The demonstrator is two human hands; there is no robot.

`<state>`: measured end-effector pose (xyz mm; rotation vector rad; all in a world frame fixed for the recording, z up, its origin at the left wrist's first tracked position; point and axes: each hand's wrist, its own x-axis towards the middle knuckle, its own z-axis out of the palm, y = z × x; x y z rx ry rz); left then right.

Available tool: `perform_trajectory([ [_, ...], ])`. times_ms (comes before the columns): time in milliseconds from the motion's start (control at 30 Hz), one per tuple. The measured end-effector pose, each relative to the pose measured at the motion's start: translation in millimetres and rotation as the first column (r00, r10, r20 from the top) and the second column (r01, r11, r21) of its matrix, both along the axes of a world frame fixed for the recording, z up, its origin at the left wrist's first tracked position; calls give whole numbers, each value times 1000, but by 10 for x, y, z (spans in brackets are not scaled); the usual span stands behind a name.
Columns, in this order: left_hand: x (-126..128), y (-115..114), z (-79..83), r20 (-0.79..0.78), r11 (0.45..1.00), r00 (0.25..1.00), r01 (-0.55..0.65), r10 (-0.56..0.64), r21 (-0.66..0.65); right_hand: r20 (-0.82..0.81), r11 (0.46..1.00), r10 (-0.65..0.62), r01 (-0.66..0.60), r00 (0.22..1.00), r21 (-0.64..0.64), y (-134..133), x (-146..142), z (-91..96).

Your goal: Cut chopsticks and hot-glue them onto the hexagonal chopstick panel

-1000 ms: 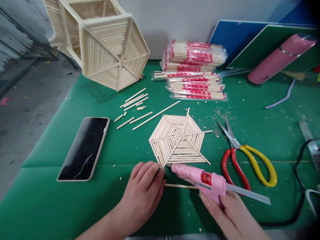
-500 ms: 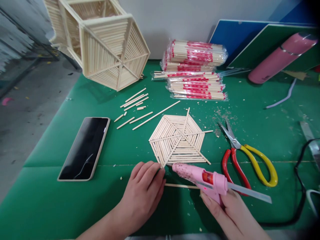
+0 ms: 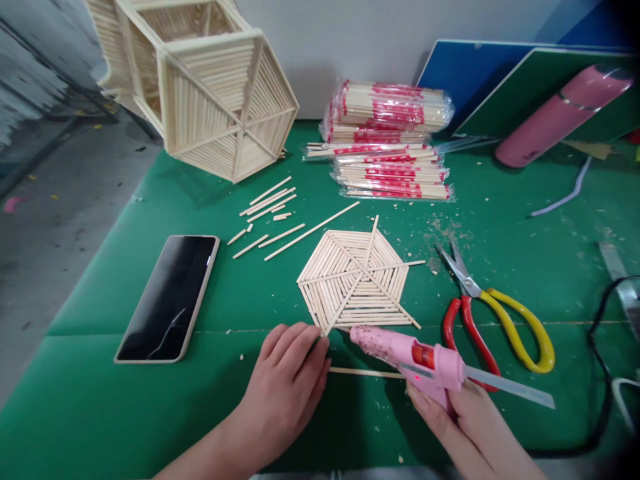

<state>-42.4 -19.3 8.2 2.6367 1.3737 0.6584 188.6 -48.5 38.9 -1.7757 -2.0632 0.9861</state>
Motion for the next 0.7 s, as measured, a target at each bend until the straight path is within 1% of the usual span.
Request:
perform_trajectory([
  [267, 1, 8, -1, -2, 1000, 1000, -5, 5, -8, 23, 999, -43, 43, 999, 18, -76, 84, -54],
  [400, -8, 1, -9, -14, 1000, 1000, -5, 4, -11, 25, 999, -28, 27, 999, 34, -99, 117, -76],
  [567, -6, 1, -11, -1, 1000, 1000, 9, -9, -14, 33, 999, -36, 36, 999, 3, -129, 185, -121],
  [700, 1, 9, -8, 5, 1000, 1000, 8, -8, -4, 21, 999, -44, 45, 999, -2, -147, 215, -118],
])
